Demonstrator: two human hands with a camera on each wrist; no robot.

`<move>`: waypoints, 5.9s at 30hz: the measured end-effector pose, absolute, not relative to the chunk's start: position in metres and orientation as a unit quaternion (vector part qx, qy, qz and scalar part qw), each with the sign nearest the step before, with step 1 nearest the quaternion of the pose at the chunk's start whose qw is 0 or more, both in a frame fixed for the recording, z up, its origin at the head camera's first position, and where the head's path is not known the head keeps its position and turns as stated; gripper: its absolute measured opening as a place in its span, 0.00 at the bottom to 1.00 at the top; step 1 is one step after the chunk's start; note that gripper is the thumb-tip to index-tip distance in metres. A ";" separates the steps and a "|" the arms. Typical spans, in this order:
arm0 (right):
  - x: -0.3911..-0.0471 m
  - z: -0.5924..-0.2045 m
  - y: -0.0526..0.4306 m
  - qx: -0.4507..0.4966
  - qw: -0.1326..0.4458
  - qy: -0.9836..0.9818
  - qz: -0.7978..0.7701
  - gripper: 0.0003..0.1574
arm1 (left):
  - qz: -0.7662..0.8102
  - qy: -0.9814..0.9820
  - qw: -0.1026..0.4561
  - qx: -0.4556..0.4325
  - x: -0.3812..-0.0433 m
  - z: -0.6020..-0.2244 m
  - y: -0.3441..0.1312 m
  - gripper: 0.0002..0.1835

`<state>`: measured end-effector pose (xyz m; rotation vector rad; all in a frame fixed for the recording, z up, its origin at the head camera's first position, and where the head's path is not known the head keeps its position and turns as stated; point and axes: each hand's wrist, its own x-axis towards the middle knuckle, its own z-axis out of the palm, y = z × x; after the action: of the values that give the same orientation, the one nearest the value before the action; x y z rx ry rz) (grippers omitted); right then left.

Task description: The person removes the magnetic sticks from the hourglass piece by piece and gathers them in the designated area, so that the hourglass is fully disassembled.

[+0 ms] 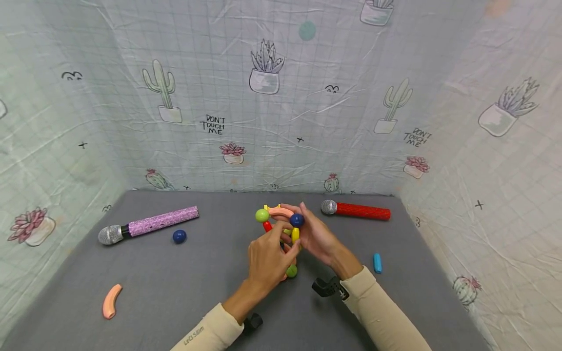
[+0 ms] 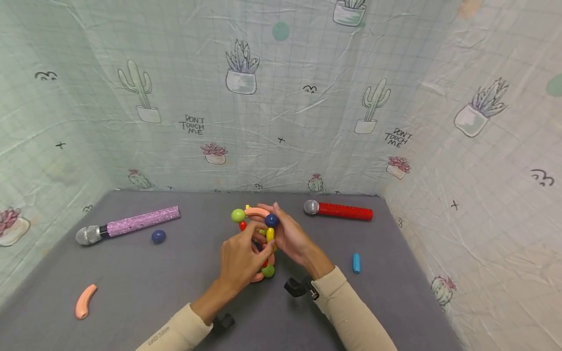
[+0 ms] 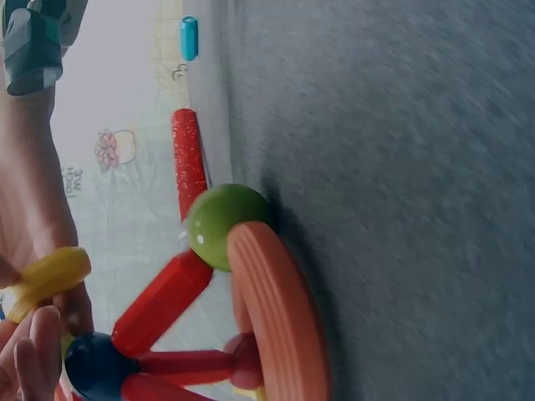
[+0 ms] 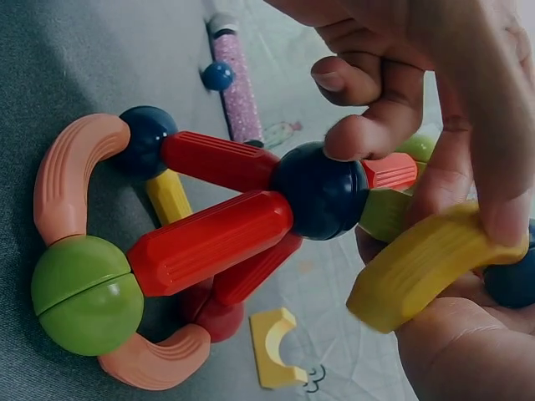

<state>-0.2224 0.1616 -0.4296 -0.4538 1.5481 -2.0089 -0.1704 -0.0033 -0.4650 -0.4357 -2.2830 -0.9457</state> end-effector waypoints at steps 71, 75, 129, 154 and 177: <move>-0.235 -0.418 0.133 -0.120 0.142 0.734 -0.653 0.20 | -0.201 -0.924 0.299 -0.125 -0.133 -0.445 -0.222 0.12; -0.234 -0.418 0.129 -0.114 0.130 0.736 -0.655 0.16 | -0.240 -0.926 0.250 -0.152 -0.152 -0.435 -0.182 0.15; -0.230 -0.424 0.124 -0.107 0.107 0.715 -0.682 0.16 | -0.281 -0.934 0.202 -0.087 -0.225 -0.445 -0.171 0.23; -0.230 -0.426 0.125 -0.112 0.101 0.725 -0.672 0.16 | -0.094 -0.988 0.088 -0.087 -0.260 -0.478 -0.223 0.17; -0.239 -0.427 0.129 -0.129 0.117 0.723 -0.668 0.31 | -0.384 -0.897 0.105 -0.193 -0.232 -0.407 -0.083 0.13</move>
<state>-0.2388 0.1292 -0.4266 -0.3776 2.1170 -1.9568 -0.2322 -0.0827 -0.4072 -0.5677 -2.6434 -1.1333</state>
